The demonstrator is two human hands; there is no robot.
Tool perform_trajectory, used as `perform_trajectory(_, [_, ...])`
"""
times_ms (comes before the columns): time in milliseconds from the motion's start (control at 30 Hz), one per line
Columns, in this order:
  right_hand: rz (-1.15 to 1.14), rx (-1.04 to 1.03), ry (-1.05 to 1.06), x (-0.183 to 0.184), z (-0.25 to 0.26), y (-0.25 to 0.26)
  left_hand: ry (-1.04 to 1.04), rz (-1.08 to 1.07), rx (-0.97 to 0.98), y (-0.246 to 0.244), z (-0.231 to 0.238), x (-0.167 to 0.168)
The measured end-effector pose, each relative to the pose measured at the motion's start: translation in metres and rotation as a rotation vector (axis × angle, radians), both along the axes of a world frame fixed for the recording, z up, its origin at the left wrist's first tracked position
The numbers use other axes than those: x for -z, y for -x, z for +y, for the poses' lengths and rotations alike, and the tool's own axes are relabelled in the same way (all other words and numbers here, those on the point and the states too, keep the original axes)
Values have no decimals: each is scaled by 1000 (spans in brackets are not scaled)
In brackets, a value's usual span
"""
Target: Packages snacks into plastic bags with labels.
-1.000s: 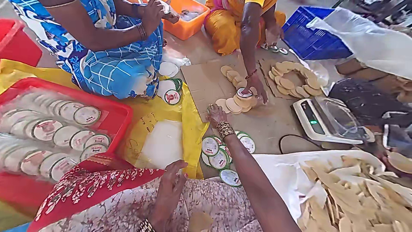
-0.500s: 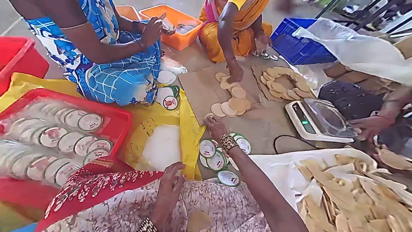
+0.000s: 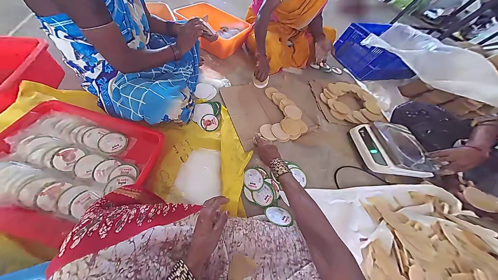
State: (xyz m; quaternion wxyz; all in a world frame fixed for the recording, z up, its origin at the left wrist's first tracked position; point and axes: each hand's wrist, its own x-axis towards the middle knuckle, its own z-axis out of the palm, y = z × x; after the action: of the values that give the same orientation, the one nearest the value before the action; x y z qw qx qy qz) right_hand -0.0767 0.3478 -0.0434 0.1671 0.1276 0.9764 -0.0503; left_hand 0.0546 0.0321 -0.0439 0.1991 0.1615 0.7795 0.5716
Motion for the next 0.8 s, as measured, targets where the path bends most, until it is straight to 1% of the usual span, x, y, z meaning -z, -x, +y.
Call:
perform_trajectory(67, [4, 20, -17, -4, -1, 1, 1, -1, 9, 1, 1, -1])
perform_trajectory(133, [37, 116, 7, -12, 0, 0, 4, 3, 6, 1, 0, -1])
perform_trajectory(200, [180, 246, 110, -25, 1, -10, -6, -8, -3, 2, 0, -1])
perform_trajectory(233, [313, 313, 204, -29, 2, -18, -19, -24, -8, 3, 0, -2])
perform_trajectory(267, [487, 384, 350, -29, 1, -30, -38, -50, -15, 4, 0, -2])
perform_trajectory(300, [660, 451, 552, -26, -4, -44, -64, -94, -23, 4, 0, -2])
perform_trajectory(333, [763, 509, 790, -26, -14, -59, -107, -155, -37, 5, 1, -3])
perform_trajectory(367, [783, 559, 1019, -31, -29, -76, -168, -224, -55, 7, 1, -5])
perform_trajectory(400, [742, 599, 1207, -36, -47, -95, -236, -293, -75, 8, 2, -7])
perform_trajectory(433, [664, 622, 1343, -43, -67, -115, -294, -360, -95, 8, 4, -10])
perform_trajectory(500, [510, 607, 1503, -48, -104, -153, -378, -522, -109, 6, 6, -13])
perform_trajectory(600, [398, 593, 1570, -47, -146, -191, -501, -789, -199, -7, 8, -20])
perform_trajectory(633, [395, 588, 1584, -43, -152, -199, -518, -827, -254, -11, 8, -20])
perform_trajectory(700, [392, 530, 1563, -36, -154, -210, -519, -825, -301, -17, 8, -19])
perform_trajectory(733, [399, 472, 1502, -33, -150, -213, -525, -811, -314, -19, 7, -17])
perform_trajectory(767, [415, 414, 1376, -31, -142, -215, -527, -798, -329, -20, 6, -16])
perform_trajectory(800, [430, 369, 1192, -32, -132, -216, -522, -784, -351, -20, 5, -14])
